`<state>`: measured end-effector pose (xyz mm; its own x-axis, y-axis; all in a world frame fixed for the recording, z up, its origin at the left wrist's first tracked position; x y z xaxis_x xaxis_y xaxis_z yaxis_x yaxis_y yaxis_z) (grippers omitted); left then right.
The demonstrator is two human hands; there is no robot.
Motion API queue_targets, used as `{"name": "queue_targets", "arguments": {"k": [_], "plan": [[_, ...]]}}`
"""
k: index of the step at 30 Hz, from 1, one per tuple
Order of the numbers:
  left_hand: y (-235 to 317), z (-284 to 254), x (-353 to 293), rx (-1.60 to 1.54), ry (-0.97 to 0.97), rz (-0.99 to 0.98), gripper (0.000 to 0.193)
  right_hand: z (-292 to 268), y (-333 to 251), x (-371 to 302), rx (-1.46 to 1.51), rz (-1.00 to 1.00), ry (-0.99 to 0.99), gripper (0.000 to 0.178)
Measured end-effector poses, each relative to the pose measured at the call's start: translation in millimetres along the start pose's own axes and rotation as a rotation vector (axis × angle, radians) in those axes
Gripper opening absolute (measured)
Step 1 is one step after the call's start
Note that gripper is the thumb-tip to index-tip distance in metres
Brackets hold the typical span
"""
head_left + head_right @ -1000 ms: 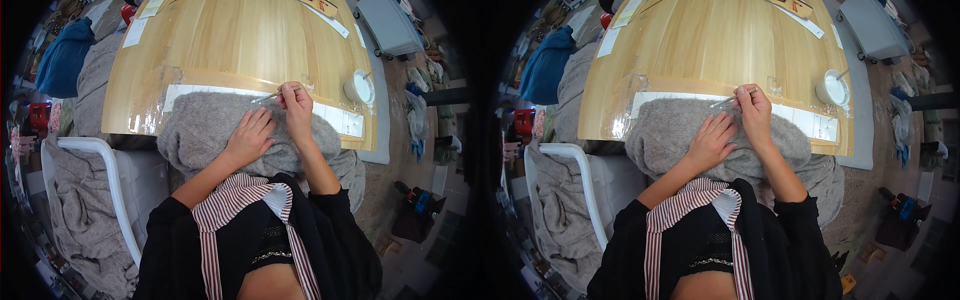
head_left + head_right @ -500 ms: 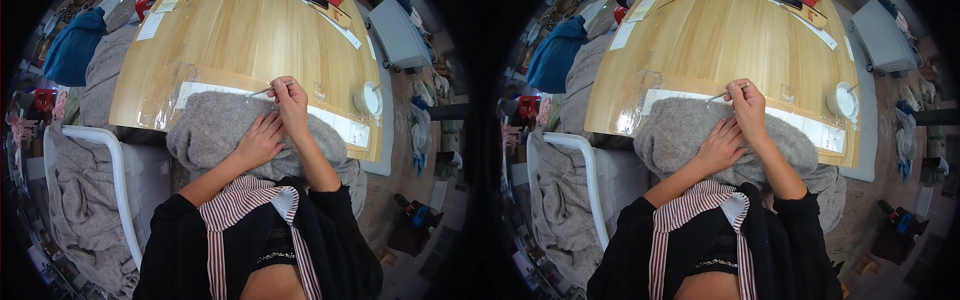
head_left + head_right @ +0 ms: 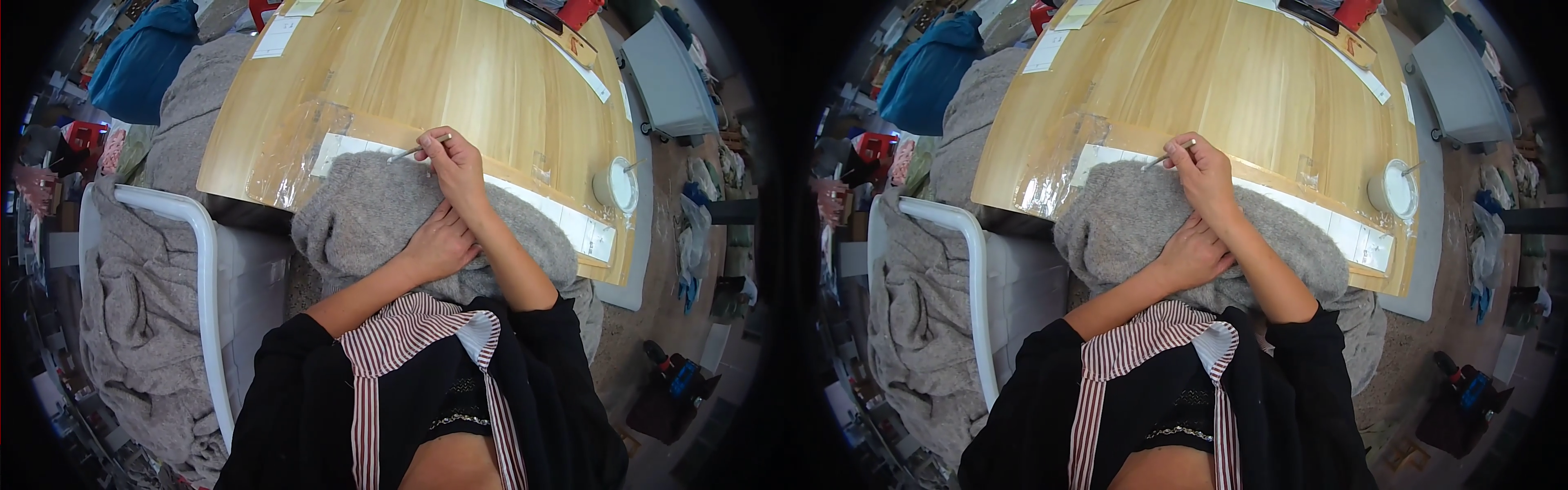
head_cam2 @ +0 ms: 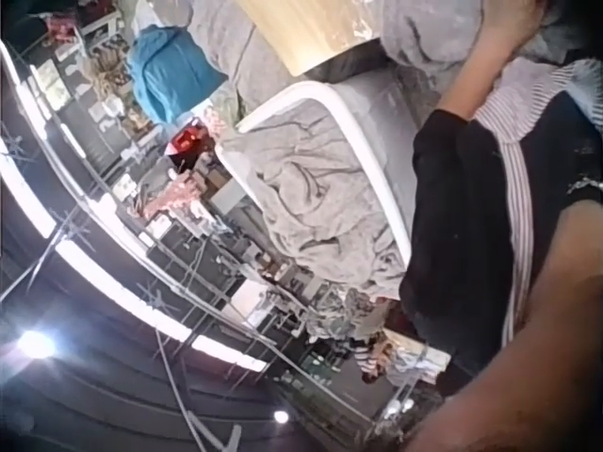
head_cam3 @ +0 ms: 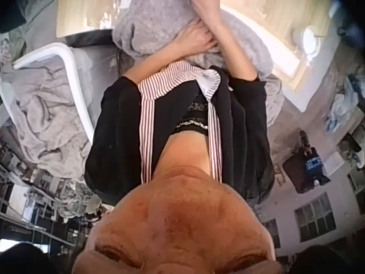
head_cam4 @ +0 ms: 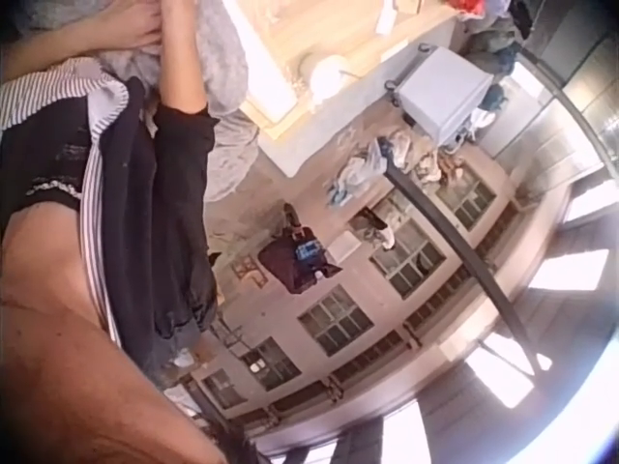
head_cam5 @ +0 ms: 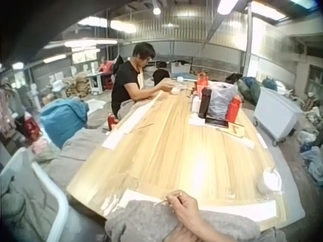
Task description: Inspecting a knitted sweater for defects and using a small tool to fix loose threads or snags on a work table.
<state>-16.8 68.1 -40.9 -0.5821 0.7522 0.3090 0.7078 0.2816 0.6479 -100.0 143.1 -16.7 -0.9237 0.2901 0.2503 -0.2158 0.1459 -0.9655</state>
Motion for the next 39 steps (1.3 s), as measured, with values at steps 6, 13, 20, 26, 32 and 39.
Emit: {"name": "queue_targets", "arguments": {"k": [6, 13, 20, 26, 32, 39], "plan": [[-1, 1, -2, 0.031, -0.009, -0.015, 0.047, 2, -7, -3, 0.045, 0.024, 0.016, 0.016], [10, -31, -3, -0.08, 0.018, 0.012, 0.035, -28, -34, -11, 0.122, -0.122, 0.151, 0.018], [-74, -147, -137, -0.092, 0.745, -0.609, 0.025, -273, -101, -105, -0.632, -0.244, 0.772, 0.029], [-193, -129, -186, -0.54, 0.655, -1.083, 0.051, -422, -51, -129, -1.034, -0.098, 0.752, 0.036], [-180, -130, -184, -0.51, 0.404, -1.036, 0.031, -432, -18, -144, -1.013, -0.062, 0.706, 0.04], [-36, -185, -98, -0.679, 0.362, -0.785, 0.027, -170, -62, -146, -0.25, -0.102, 0.263, 0.03]]}}
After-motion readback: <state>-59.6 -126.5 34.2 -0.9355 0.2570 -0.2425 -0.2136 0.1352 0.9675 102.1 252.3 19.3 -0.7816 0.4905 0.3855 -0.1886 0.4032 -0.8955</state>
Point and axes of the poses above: each hand's wrist, its own x-axis towards the middle knuckle, its own z-axis out of the palm, y = z × x, the point moved 6 cm from there along x, towards the middle knuckle, and after that the axes turned 12 degrees about -z, right-handed, at the moved point
